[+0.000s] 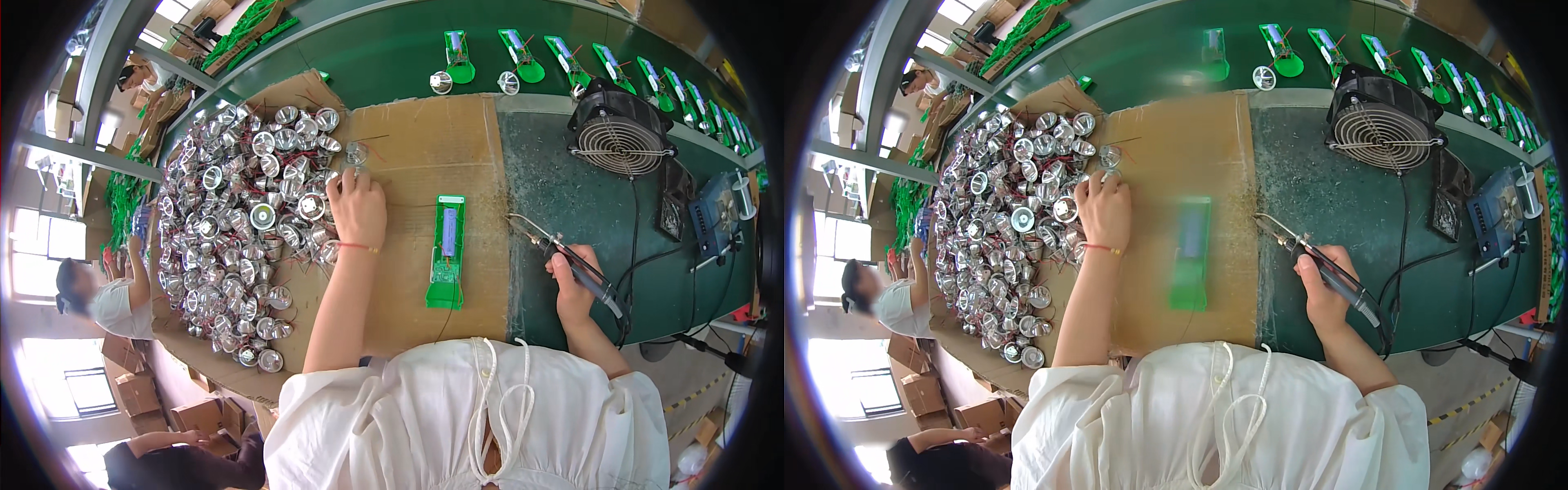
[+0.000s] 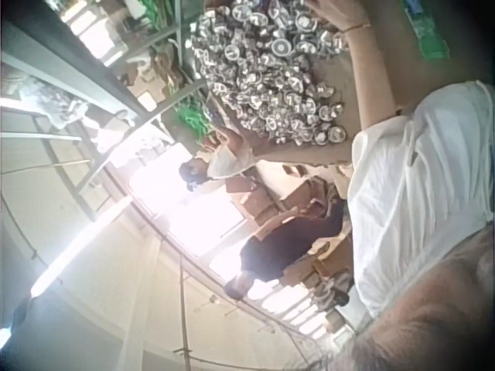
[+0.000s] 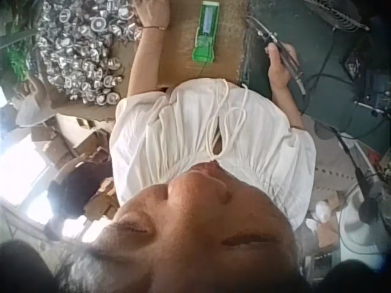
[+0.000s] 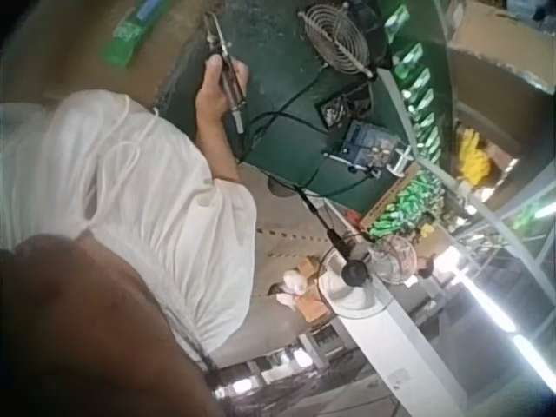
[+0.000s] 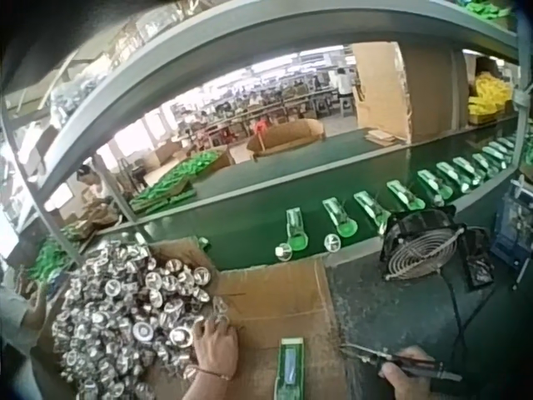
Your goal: The person solders wires to circuit boards inside plastic flashlight housings using a soldering iron, attaches metal reflectors to the housings, and places the assembled units onto the conveyor belt.
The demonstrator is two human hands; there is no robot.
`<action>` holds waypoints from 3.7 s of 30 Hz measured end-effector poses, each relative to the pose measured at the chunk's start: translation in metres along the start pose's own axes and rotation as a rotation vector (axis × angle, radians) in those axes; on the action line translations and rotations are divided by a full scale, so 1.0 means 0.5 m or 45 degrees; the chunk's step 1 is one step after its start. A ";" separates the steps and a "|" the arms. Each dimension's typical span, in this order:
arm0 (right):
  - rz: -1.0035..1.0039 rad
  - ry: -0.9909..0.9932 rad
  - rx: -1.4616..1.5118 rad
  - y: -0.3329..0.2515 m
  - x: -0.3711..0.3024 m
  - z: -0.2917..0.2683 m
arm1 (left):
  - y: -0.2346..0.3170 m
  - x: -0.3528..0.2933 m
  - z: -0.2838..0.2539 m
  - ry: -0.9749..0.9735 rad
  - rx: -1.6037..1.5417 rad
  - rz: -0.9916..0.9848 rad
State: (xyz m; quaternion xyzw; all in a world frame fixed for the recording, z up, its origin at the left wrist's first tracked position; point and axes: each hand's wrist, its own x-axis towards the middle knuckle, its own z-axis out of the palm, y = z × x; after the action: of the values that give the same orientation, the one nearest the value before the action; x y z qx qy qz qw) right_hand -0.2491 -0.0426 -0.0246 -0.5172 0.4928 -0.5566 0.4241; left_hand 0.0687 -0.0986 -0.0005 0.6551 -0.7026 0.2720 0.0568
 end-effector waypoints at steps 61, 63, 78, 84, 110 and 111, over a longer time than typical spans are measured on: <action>-0.068 -0.357 0.001 -0.046 -0.082 0.026 | 0.137 -0.191 -0.177 -0.340 -1.506 -0.577; -0.107 -0.368 -0.036 -0.050 -0.079 0.025 | 0.135 -0.191 -0.178 -0.183 -1.523 -0.571; -0.037 -0.491 0.018 -0.054 -0.071 0.046 | 0.151 -0.186 -0.163 -0.256 -1.436 -0.627; 0.108 -0.469 0.071 -0.045 -0.075 0.057 | 0.147 -0.176 -0.169 -0.392 -1.519 -0.758; 0.050 -0.202 0.133 -0.035 -0.051 0.024 | 0.120 -0.165 -0.172 -0.489 -1.825 -1.071; 0.054 -0.141 0.121 -0.034 -0.044 0.019 | 0.110 -0.164 -0.174 -0.591 -1.694 -0.865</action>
State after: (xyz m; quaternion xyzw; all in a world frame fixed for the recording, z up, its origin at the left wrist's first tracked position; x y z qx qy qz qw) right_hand -0.2368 -0.0197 -0.0117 -0.5161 0.4524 -0.5407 0.4865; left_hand 0.0035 0.0139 0.0202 0.7026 -0.4728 -0.3827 0.3692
